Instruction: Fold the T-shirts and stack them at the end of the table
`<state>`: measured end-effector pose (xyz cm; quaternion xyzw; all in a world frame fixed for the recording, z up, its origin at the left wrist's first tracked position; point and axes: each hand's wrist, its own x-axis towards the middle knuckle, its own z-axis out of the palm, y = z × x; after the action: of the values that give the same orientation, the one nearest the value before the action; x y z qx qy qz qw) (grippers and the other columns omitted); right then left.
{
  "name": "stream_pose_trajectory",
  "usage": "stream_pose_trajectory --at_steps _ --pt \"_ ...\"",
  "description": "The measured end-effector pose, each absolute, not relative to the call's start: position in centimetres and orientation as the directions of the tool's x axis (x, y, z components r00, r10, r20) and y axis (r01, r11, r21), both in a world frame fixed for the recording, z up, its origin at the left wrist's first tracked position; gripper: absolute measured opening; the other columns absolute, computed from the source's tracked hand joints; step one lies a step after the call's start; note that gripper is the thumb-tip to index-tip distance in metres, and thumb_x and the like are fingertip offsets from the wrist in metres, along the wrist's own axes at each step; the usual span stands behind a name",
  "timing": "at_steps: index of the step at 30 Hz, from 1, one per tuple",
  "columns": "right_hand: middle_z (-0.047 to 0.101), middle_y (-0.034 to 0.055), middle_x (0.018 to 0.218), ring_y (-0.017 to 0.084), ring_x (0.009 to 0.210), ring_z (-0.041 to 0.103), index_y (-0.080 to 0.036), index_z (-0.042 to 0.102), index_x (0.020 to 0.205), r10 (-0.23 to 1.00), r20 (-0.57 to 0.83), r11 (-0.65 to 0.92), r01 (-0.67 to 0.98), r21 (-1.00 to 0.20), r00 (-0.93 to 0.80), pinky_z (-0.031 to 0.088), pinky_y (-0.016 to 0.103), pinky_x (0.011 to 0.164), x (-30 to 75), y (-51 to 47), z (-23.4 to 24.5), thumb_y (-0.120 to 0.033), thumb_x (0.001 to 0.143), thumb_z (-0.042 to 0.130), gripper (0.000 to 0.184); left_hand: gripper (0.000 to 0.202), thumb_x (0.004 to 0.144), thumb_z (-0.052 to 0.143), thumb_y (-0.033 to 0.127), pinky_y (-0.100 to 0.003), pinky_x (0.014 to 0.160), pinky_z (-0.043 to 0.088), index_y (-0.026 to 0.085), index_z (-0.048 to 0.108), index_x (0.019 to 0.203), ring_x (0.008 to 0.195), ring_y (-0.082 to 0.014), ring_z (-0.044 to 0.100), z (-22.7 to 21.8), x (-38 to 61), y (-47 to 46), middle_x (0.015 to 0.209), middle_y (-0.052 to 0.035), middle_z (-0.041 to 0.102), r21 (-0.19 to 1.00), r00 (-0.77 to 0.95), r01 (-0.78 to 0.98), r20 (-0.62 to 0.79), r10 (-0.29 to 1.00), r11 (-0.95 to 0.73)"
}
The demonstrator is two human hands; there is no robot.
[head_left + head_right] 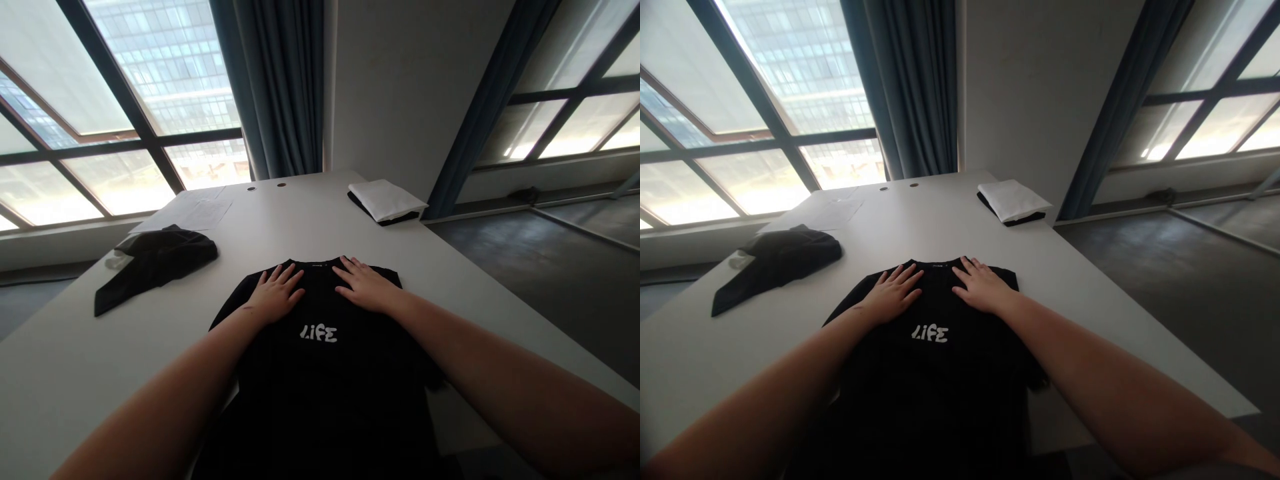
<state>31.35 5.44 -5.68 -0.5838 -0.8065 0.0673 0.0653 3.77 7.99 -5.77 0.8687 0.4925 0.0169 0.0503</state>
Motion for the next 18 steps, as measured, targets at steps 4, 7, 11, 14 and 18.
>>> stream_pose_trajectory --at_steps 4,7,11,14,18 --pt "0.034 0.0154 0.166 0.037 0.152 0.03 -0.018 0.051 0.152 0.917 0.173 0.38 0.921 -0.092 -0.36 0.028 0.052 0.122 30.8 3.5 -3.7 -0.044 0.098 0.054 0.06 0.061 0.103 0.036 0.057 -0.069 0.121 0.015 0.038 0.032 0.161 0.157 -0.0378 0.017 -5.8 3.5 7.8 0.171 -0.0014 0.021 0.105 0.484 0.871 -0.019 0.875 -0.479" --pt "0.058 0.0147 0.147 0.032 0.131 0.057 -0.02 0.058 0.146 0.901 0.134 0.427 0.897 -0.113 -0.413 0.044 0.044 0.11 30.3 2.2 -2.4 -0.043 0.1 0.052 0.052 0.061 0.103 0.036 0.058 -0.071 0.119 0.016 0.039 0.032 0.16 0.156 -0.0394 0.017 -5.8 3.2 7.8 0.171 -0.0016 0.022 0.103 0.466 0.881 -0.014 0.885 -0.462" --pt "0.069 0.0128 0.128 0.032 0.114 0.065 -0.023 0.072 0.124 0.888 0.022 0.458 0.882 -0.11 -0.458 0.049 0.042 0.099 30.3 1.7 -1.2 -0.039 0.095 0.061 0.035 0.062 0.103 0.034 0.059 -0.072 0.118 0.016 0.037 0.03 0.162 0.157 -0.039 0.015 -5.7 2.5 8.3 0.171 -0.0024 0.021 0.104 0.443 0.893 -0.039 0.896 -0.438" --pt "0.071 0.0114 0.117 0.03 0.108 0.066 -0.025 0.074 0.117 0.858 0.016 0.513 0.852 -0.102 -0.514 0.048 0.04 0.095 30.3 1.6 -0.5 -0.042 0.094 0.064 0.031 0.064 0.103 0.033 0.059 -0.074 0.118 0.014 0.036 0.028 0.163 0.157 -0.0393 0.012 -5.4 2.1 8.7 0.172 -0.0022 0.017 0.098 0.407 0.911 -0.068 0.911 -0.4" --pt "0.069 0.0138 0.113 0.031 0.098 0.068 -0.024 0.069 0.125 0.888 -0.055 0.453 0.89 -0.05 -0.456 0.051 0.038 0.083 30.1 1.1 -0.5 -0.046 0.09 0.067 0.042 0.065 0.103 0.032 0.059 -0.074 0.118 0.013 0.035 0.027 0.163 0.157 -0.0388 0.012 -5.1 1.7 9.0 0.172 -0.0024 0.016 0.093 0.39 0.919 -0.084 0.917 -0.383"
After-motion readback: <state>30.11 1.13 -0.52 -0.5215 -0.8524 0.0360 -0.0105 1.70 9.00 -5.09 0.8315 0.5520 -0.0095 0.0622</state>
